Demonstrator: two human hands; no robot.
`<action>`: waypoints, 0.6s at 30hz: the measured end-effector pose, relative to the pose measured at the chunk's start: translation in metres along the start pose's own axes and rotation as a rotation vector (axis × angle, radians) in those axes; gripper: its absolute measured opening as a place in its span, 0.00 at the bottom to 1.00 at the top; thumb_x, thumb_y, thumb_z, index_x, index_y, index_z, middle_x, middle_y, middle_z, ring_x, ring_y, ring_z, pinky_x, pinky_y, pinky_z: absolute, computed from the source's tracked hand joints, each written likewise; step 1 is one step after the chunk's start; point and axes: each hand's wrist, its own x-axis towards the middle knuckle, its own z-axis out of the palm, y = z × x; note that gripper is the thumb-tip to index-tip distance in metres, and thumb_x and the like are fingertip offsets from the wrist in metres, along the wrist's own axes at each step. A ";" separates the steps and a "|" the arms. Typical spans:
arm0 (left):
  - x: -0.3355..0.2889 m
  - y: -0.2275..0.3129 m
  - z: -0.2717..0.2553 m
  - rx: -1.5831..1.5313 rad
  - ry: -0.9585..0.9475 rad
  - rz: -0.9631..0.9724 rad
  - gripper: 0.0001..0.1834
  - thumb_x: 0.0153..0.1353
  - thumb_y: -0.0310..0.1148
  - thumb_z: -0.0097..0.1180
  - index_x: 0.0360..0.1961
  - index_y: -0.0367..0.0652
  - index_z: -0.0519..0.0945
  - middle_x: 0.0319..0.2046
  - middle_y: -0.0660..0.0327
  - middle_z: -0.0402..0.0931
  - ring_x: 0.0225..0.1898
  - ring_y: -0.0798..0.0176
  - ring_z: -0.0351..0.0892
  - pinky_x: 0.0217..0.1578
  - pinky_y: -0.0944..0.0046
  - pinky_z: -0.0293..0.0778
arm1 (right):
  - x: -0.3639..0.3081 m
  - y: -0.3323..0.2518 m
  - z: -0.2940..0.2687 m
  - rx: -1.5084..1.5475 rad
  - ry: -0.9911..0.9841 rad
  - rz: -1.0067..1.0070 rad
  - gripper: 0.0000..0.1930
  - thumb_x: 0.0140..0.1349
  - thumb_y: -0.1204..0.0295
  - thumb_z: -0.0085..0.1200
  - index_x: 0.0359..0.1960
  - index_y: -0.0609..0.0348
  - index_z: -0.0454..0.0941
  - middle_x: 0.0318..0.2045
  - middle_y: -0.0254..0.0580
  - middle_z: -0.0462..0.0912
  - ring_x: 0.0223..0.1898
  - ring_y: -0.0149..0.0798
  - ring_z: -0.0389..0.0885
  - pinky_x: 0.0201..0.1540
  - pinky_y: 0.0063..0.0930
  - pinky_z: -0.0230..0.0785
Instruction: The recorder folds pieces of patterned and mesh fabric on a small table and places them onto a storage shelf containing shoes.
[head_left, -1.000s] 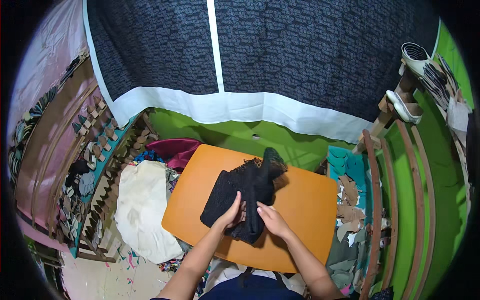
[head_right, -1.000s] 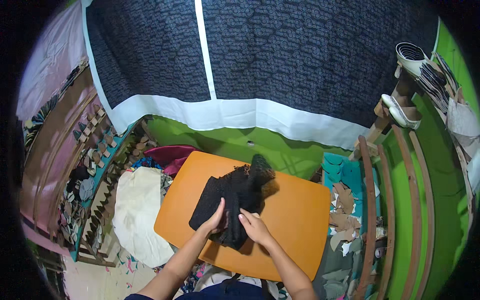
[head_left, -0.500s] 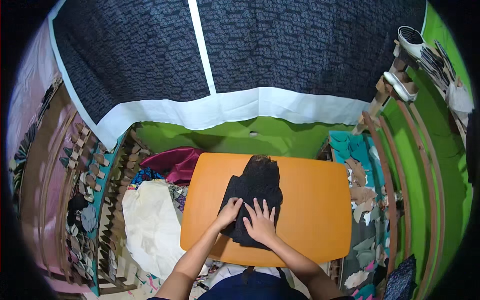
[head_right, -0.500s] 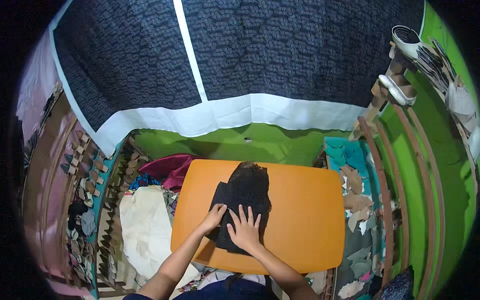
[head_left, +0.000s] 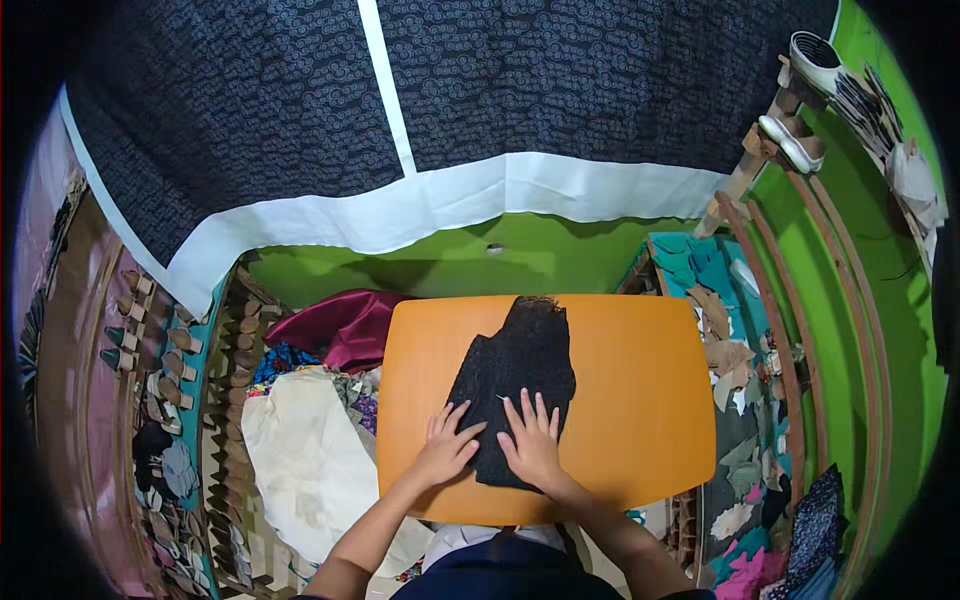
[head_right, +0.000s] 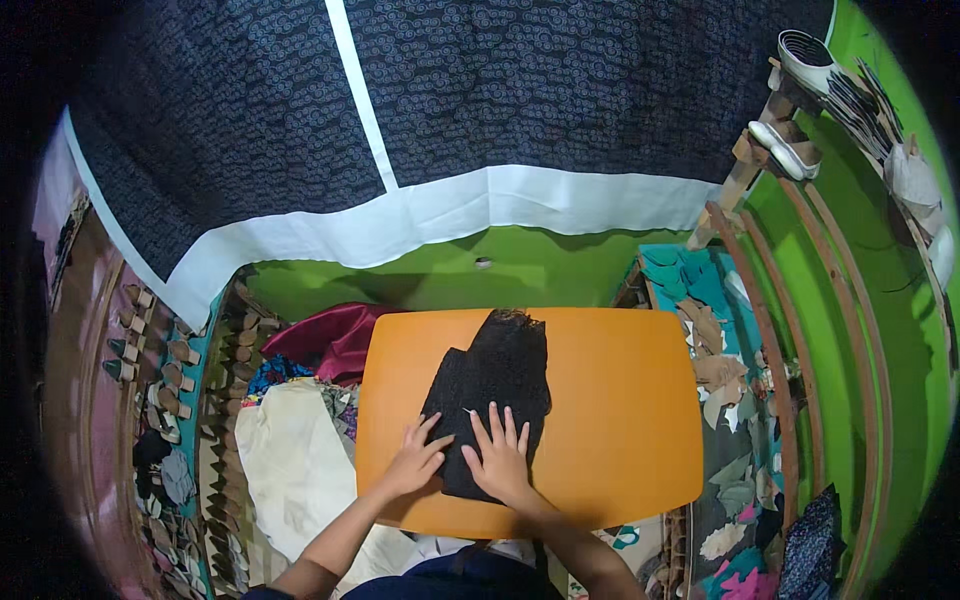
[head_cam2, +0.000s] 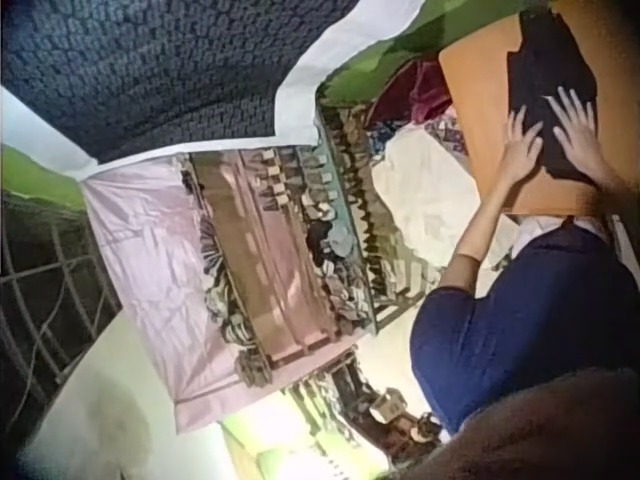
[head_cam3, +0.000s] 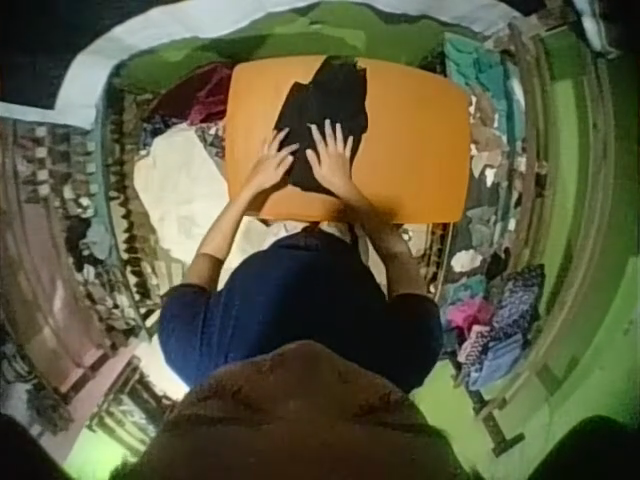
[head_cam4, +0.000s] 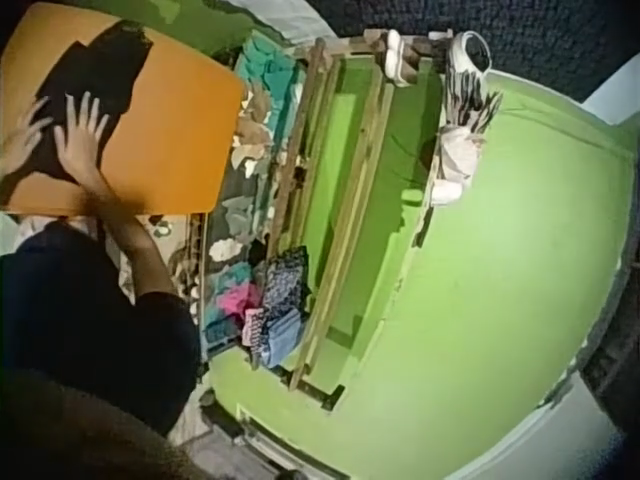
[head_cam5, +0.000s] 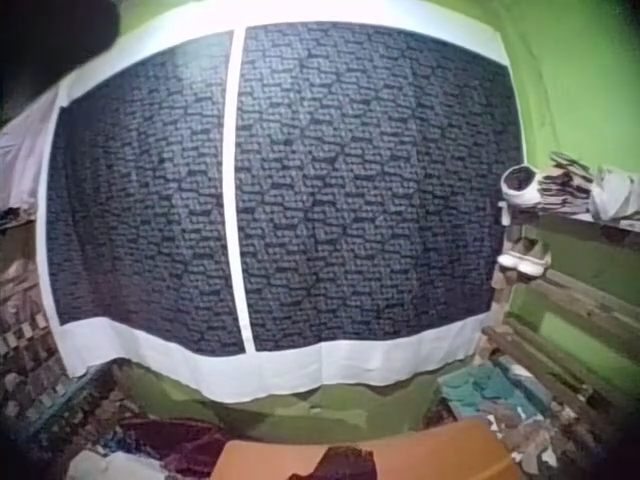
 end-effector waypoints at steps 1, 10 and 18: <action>0.001 -0.007 0.004 0.000 0.000 0.001 0.21 0.60 0.46 0.42 0.50 0.50 0.73 0.62 0.49 0.49 0.63 0.39 0.43 0.58 0.40 0.44 | -0.002 -0.002 0.003 0.000 0.000 0.000 0.28 0.59 0.58 0.41 0.61 0.53 0.57 0.63 0.55 0.49 0.64 0.61 0.44 0.60 0.63 0.33; -0.003 -0.005 0.011 0.009 -0.201 0.026 0.37 0.44 0.59 0.56 0.46 0.36 0.74 0.65 0.44 0.38 0.64 0.35 0.37 0.58 0.37 0.41 | -0.008 -0.005 0.038 -0.158 0.046 0.109 0.26 0.61 0.61 0.37 0.61 0.52 0.57 0.63 0.54 0.50 0.64 0.57 0.45 0.60 0.62 0.34; -0.010 -0.011 0.025 -0.033 0.009 -0.084 0.23 0.40 0.43 0.60 0.33 0.36 0.74 0.58 0.49 0.54 0.57 0.40 0.52 0.52 0.41 0.54 | 0.016 0.006 0.029 0.030 0.244 0.042 0.19 0.58 0.68 0.44 0.51 0.58 0.66 0.53 0.51 0.65 0.57 0.51 0.58 0.59 0.50 0.47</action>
